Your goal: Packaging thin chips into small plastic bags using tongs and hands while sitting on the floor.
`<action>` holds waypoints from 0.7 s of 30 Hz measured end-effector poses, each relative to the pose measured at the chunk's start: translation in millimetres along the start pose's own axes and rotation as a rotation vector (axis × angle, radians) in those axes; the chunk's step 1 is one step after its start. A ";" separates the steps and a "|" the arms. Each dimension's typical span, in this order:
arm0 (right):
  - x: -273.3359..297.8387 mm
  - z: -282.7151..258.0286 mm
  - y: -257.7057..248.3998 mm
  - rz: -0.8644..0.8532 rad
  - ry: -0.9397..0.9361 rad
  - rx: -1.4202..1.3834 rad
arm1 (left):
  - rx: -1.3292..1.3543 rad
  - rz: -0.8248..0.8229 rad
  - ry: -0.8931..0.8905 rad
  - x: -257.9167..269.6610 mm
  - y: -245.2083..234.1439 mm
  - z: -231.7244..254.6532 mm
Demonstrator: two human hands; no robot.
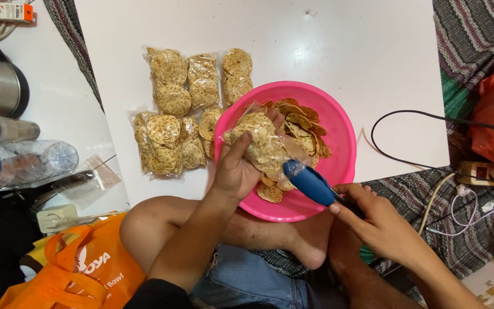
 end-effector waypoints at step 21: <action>4.3 17.9 4.0 0.029 0.122 -0.118 | 0.178 -0.015 0.031 1.5 5.1 4.9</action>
Point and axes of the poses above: each hand's wrist, its own x-axis away from the middle knuckle, its own y-axis out of the palm, z = x × y, the point moved 10 cm from there along -x, towards the middle knuckle, and after that the axes turned 13 degrees about -x, right-handed, at the moved point
